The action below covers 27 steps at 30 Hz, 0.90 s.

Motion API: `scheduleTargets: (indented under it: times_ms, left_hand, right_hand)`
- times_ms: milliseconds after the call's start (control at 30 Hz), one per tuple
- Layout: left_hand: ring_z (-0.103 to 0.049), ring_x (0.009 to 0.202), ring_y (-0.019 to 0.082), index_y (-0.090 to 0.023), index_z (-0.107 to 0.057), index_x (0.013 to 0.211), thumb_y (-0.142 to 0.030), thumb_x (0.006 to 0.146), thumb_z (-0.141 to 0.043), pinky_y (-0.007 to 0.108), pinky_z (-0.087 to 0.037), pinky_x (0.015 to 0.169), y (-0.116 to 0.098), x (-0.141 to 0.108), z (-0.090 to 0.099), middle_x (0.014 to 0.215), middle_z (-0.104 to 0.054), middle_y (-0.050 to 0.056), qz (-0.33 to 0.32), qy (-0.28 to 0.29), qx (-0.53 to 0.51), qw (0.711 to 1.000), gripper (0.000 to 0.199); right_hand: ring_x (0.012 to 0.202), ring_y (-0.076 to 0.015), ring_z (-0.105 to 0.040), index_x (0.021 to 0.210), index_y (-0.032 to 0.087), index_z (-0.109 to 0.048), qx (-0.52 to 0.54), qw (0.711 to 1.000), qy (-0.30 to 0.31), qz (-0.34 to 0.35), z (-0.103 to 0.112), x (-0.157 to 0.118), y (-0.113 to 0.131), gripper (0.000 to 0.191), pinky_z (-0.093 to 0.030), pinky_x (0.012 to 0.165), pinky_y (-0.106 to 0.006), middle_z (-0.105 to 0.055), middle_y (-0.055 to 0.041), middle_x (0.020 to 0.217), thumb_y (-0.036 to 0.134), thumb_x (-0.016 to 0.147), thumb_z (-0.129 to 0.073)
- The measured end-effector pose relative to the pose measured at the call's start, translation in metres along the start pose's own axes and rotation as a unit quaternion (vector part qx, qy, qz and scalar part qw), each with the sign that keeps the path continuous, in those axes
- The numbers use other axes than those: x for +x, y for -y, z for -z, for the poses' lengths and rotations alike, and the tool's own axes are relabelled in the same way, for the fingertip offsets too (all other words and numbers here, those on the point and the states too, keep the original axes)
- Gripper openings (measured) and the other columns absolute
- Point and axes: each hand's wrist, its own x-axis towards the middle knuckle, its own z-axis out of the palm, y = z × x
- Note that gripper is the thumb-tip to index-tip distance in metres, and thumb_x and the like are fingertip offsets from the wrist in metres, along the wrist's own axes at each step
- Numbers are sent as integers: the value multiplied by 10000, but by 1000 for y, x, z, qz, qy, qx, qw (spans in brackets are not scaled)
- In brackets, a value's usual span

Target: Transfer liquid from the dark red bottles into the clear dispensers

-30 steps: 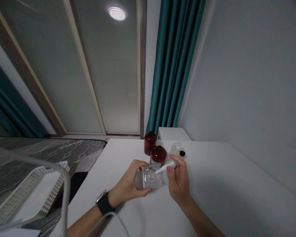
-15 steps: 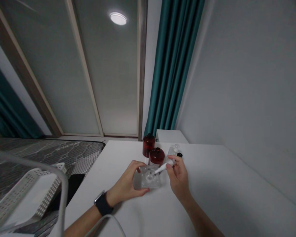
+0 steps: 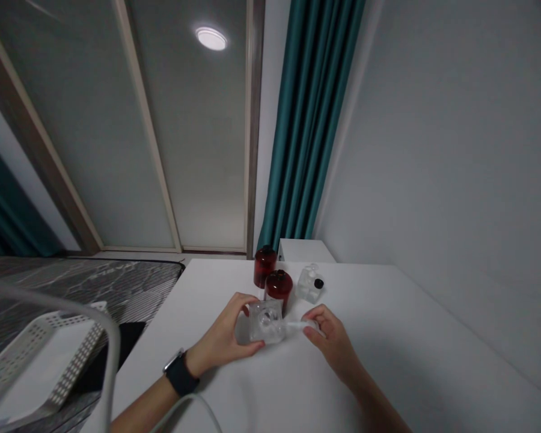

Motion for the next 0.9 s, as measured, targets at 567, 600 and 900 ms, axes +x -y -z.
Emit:
scheduleTargets:
  times_ms: [567,600,900]
  left_hand:
    - [-592,1110,303,-240,-486,1288,-220,700,-771,445,-547,914,2,0,-12,1230,-583,95,7,83,-20,996,654]
    - [-594,1108,303,-232,-490,1282,-214,702,-766,441,-550,910,1,0,-12,1228,-585,100,8,84,-19,996,643]
    - [-588,1114,301,-235,-453,1302,-199,720,-750,431,-549,904,5,-1,-13,1236,-568,102,5,92,-5,996,655]
  right_hand:
    - [756,-212,-560,780,244,-473,-374,922,-94,6,16,0,-52,80,-417,725,-328,-585,1,783,222,768,-549]
    - [773,-214,-560,786,244,-471,-385,919,-91,7,15,0,-52,84,-413,735,-329,-583,-1,793,207,769,-545]
    - [927,-248,-574,911,228,-517,-400,915,-39,12,16,-12,-41,184,-432,842,-393,-591,-37,929,128,758,-539]
